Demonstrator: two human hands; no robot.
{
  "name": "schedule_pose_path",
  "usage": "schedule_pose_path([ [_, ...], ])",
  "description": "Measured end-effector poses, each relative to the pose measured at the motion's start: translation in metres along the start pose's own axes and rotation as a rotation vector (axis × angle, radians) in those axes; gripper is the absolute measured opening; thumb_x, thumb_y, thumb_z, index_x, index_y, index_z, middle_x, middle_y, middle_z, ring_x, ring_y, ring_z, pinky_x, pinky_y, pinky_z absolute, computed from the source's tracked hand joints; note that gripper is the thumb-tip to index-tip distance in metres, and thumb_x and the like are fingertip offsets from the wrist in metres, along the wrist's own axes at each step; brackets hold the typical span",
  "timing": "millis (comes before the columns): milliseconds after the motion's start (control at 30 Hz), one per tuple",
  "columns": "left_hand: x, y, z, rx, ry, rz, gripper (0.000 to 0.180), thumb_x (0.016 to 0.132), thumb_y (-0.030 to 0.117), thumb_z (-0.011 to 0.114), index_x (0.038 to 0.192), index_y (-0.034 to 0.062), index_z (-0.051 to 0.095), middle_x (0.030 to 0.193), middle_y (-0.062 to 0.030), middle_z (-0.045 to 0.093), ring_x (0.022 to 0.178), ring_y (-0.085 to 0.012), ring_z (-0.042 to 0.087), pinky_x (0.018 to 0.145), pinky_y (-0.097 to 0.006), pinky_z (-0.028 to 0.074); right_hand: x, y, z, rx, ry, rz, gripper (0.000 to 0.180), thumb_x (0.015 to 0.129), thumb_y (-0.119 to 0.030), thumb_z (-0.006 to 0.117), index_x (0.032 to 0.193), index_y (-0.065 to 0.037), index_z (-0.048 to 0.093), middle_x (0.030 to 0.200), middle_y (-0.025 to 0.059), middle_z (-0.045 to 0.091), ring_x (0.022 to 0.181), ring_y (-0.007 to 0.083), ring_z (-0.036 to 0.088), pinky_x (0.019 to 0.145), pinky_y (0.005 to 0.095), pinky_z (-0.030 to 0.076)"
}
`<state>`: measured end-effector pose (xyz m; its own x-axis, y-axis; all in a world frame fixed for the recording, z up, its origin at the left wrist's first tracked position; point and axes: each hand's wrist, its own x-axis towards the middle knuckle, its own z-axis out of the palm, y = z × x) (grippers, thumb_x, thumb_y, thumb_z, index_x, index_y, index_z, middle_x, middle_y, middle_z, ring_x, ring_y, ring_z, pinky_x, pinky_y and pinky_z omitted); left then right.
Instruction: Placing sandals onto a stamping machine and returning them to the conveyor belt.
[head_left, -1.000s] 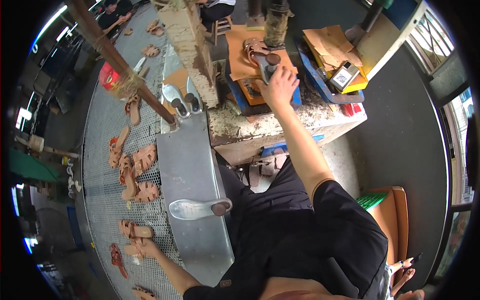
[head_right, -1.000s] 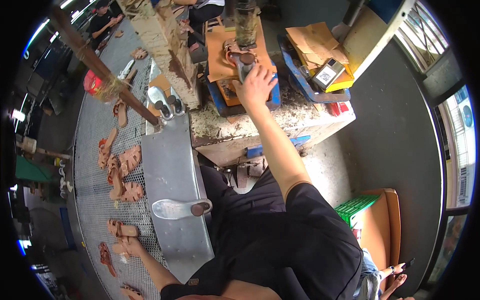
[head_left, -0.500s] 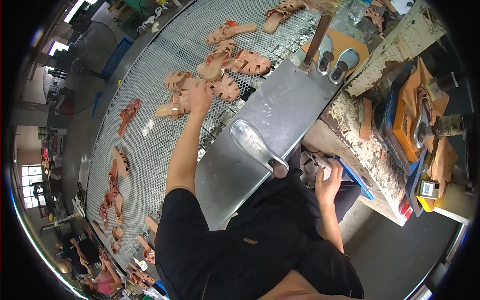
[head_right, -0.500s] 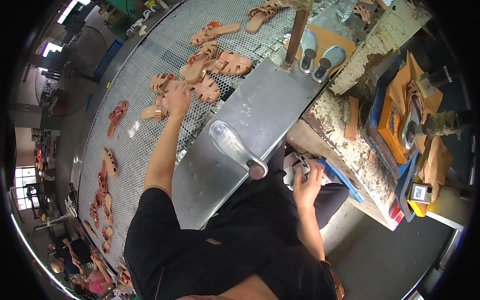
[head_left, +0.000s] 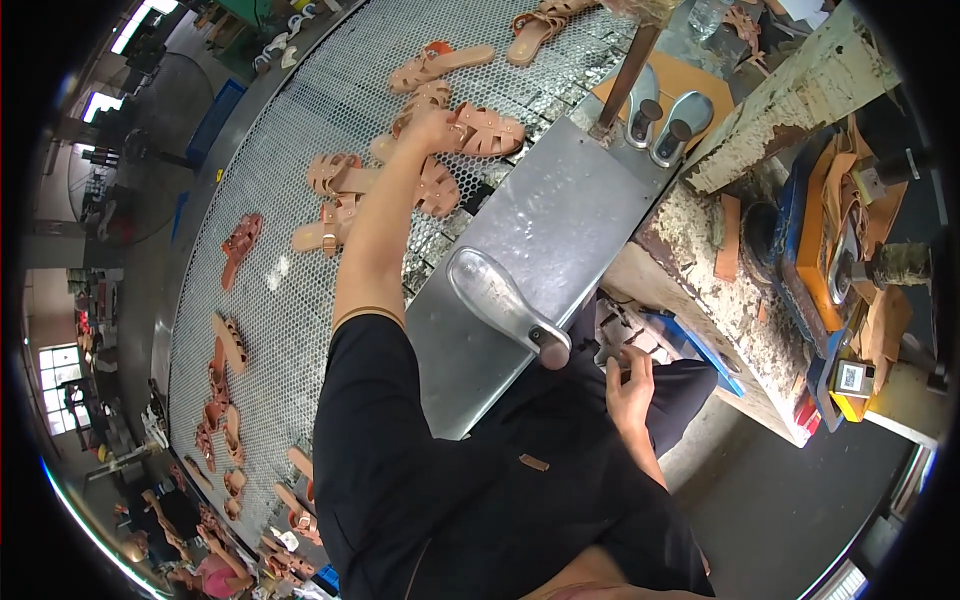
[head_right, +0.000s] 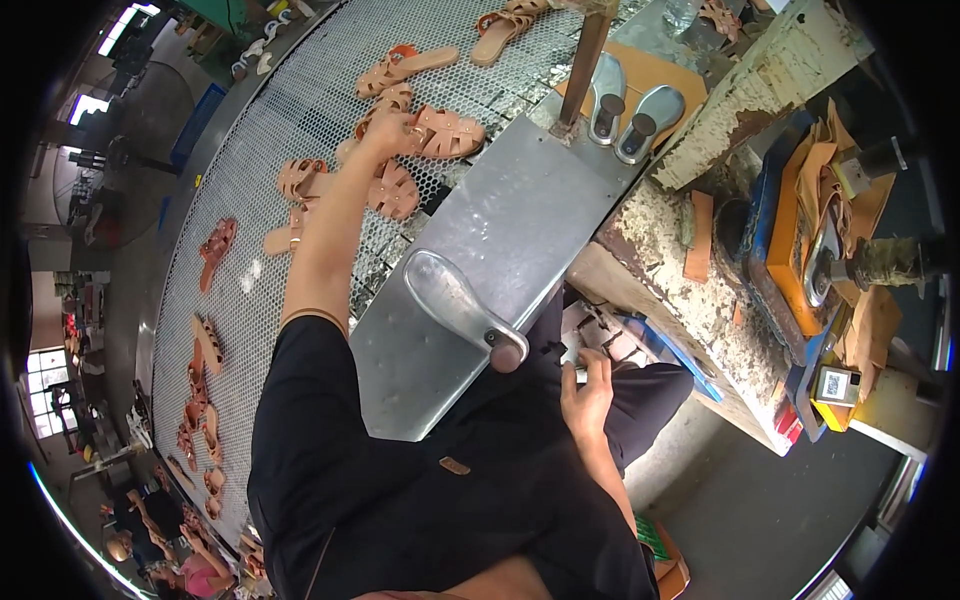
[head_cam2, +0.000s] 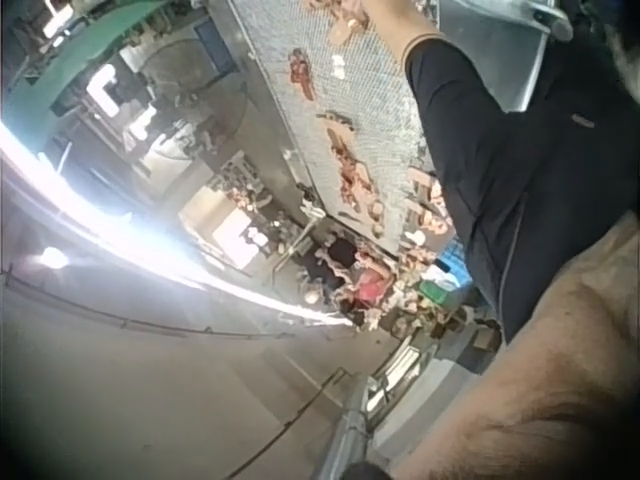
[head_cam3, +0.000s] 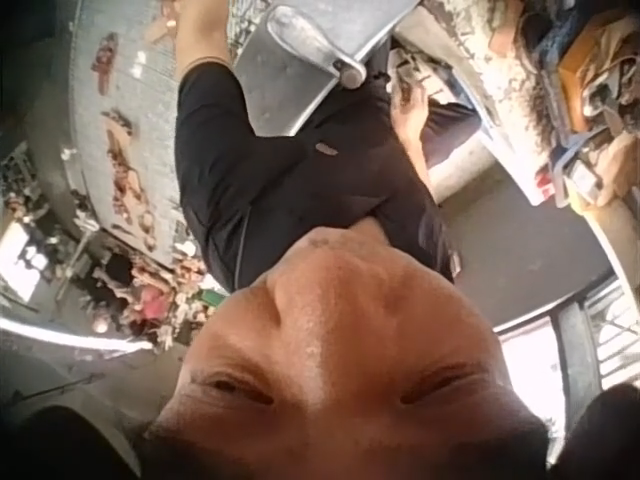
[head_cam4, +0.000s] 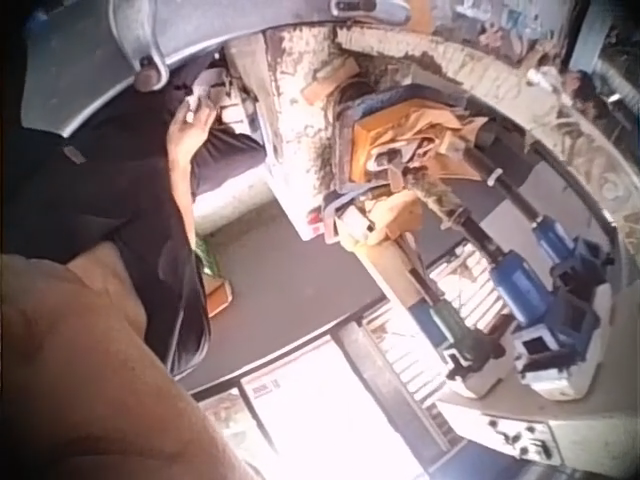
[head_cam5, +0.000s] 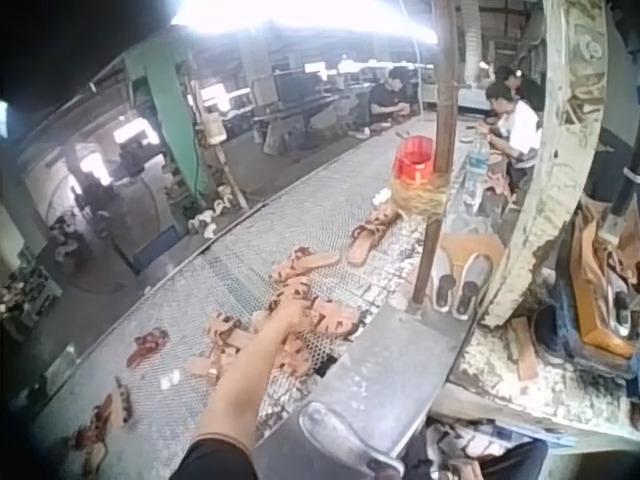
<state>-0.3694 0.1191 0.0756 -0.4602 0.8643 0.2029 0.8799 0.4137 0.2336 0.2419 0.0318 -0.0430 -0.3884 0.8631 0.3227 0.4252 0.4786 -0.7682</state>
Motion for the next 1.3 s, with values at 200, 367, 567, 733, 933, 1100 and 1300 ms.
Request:
schedule_pose_path([
  [200,-0.067,0.004,-0.005,0.213,-0.117,0.199,0.024,0.091,0.020,0.071,0.109,0.0081,0.080,0.110,-0.0204,0.077,0.107,-0.0387,0.072,0.099,-0.047,0.054,-0.008,0.039,-0.012,-0.011,0.038,0.114,0.025,0.093,-0.004,0.074,0.117,0.003,0.069,0.112,0.0184,0.070,0.098,0.0323,0.071,0.090,0.0412,0.057],
  [367,-0.104,-0.026,0.029,0.147,0.014,0.199,0.033,0.089,0.023,0.077,0.120,0.0113,0.077,0.129,-0.0180,0.071,0.123,-0.0379,0.065,0.105,-0.047,0.052,-0.004,0.031,0.001,0.028,-0.003,0.094,0.025,0.093,-0.005,0.074,0.116,0.003,0.070,0.109,0.0189,0.070,0.096,0.0336,0.072,0.088,0.0429,0.057],
  [567,-0.042,0.018,0.024,0.073,0.172,0.048,0.034,0.086,0.026,0.081,0.116,0.0100,0.076,0.139,-0.0205,0.062,0.125,-0.0404,0.061,0.108,-0.053,0.049,0.008,0.006,0.010,0.020,-0.022,-0.062,0.024,0.093,-0.005,0.074,0.114,0.002,0.068,0.110,0.0206,0.070,0.098,0.0390,0.071,0.088,0.0457,0.057],
  [733,-0.031,0.042,0.004,0.305,0.061,-0.051,0.055,0.078,0.035,0.091,0.128,0.0153,0.077,0.136,-0.0177,0.067,0.127,-0.0390,0.062,0.106,-0.049,0.052,-0.004,0.012,-0.001,0.038,-0.001,0.018,0.023,0.092,-0.005,0.075,0.113,0.003,0.068,0.108,0.0199,0.070,0.094,0.0373,0.071,0.087,0.0445,0.057],
  [933,-0.029,0.099,-0.042,-0.586,0.206,-0.080,0.034,0.084,0.027,0.090,0.104,0.0015,0.081,0.090,-0.0062,0.076,0.086,-0.0174,0.069,0.079,-0.036,0.054,-0.016,0.039,-0.008,0.013,0.065,0.062,0.022,0.092,-0.005,0.075,0.112,0.003,0.070,0.103,0.0190,0.071,0.091,0.0356,0.071,0.085,0.0439,0.057],
  [1100,-0.105,0.174,-0.023,-0.592,0.327,0.268,0.020,0.085,0.018,0.084,0.093,0.0023,0.075,0.069,-0.0066,0.063,0.064,-0.0212,0.059,0.065,-0.036,0.046,0.004,0.027,-0.031,0.030,0.123,0.051,0.020,0.093,-0.004,0.072,0.112,0.002,0.069,0.104,0.0202,0.071,0.090,0.0369,0.072,0.084,0.0453,0.058],
  [1300,-0.151,0.221,0.054,-0.335,0.283,0.592,0.040,0.084,0.026,0.088,0.107,0.0008,0.066,0.122,-0.0207,0.061,0.116,-0.0425,0.061,0.100,-0.049,0.050,0.057,0.024,-0.099,-0.043,0.417,-0.006,0.023,0.093,-0.007,0.074,0.114,0.000,0.069,0.110,0.0194,0.072,0.102,0.0414,0.071,0.091,0.0469,0.056],
])
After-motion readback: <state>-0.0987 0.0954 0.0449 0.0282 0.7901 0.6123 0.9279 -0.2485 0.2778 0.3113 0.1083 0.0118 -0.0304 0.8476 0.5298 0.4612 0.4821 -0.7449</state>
